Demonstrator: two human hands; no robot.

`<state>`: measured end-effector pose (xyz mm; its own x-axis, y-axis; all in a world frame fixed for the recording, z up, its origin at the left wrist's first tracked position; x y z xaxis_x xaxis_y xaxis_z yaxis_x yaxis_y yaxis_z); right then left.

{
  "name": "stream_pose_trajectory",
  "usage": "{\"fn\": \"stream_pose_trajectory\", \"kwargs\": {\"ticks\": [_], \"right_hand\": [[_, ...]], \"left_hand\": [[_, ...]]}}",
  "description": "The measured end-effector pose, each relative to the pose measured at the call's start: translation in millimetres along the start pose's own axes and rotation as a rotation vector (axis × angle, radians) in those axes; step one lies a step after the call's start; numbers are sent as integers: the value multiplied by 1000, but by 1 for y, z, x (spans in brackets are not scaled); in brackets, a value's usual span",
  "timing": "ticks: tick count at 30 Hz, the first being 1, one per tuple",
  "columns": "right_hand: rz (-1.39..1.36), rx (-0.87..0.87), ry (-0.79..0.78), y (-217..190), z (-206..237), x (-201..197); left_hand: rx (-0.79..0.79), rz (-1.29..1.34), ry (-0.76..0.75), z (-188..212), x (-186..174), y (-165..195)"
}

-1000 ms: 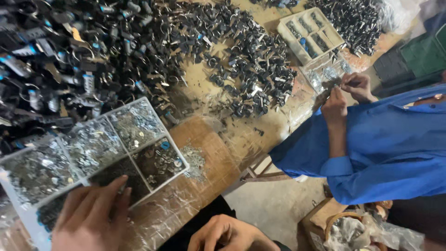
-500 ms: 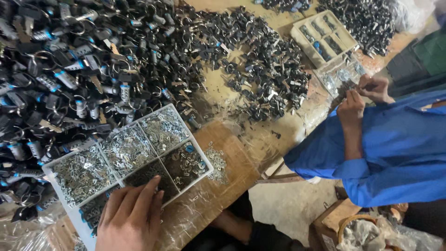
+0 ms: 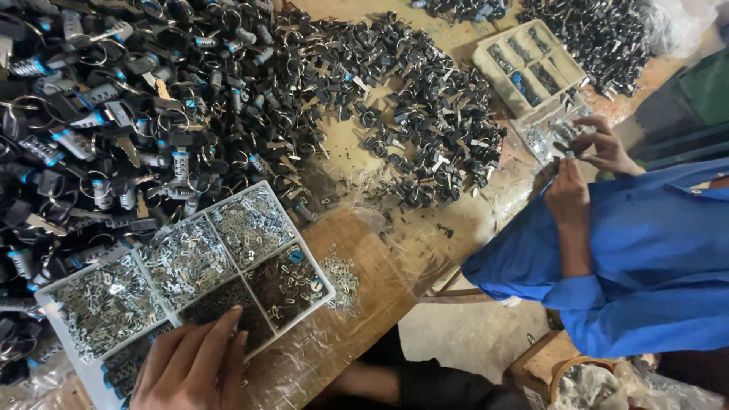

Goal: The person assembles small lock cylinder components at a workbench. They pick tiny metal pins and springs from a compartment tray, insert them by hand into a blue-topped cylinder body held in both hands, and place finished cylinders with a large pile of completed padlock parts on the table.

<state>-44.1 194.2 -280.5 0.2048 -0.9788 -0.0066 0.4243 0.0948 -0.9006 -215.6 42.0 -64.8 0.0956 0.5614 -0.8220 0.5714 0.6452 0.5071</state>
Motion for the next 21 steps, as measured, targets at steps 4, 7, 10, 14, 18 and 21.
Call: {"fn": "stream_pose_trajectory", "kwargs": {"ticks": [4,7,10,14,18,21], "right_hand": [[13,-10,1,0,-10,4],[21,-5,-4,-4,-11,5],[32,-2,-11,-11,-14,6],[47,0,-31,-20,-18,4],[72,-2,-32,-25,-23,-8],[93,-4,-32,-26,-26,-16]], "left_hand": [[-21,-9,-11,0,1,1],[-15,-36,-59,1,1,1],[12,-39,-77,0,-1,0],[36,-46,-60,-2,-3,1],[32,-44,-38,-2,-3,3],[35,-50,-48,-2,-3,3]]}}
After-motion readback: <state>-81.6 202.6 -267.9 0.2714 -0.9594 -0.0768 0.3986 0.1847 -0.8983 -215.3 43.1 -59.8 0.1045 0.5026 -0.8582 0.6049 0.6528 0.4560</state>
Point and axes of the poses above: each hand's wrist, its own z-axis away from the middle knuckle, its own x-axis out of the palm, y = z × x, the point moved 3 cm from there along -z, towards the middle knuckle, and after that the axes turned 4 degrees about -y, right-handed, at the moved point
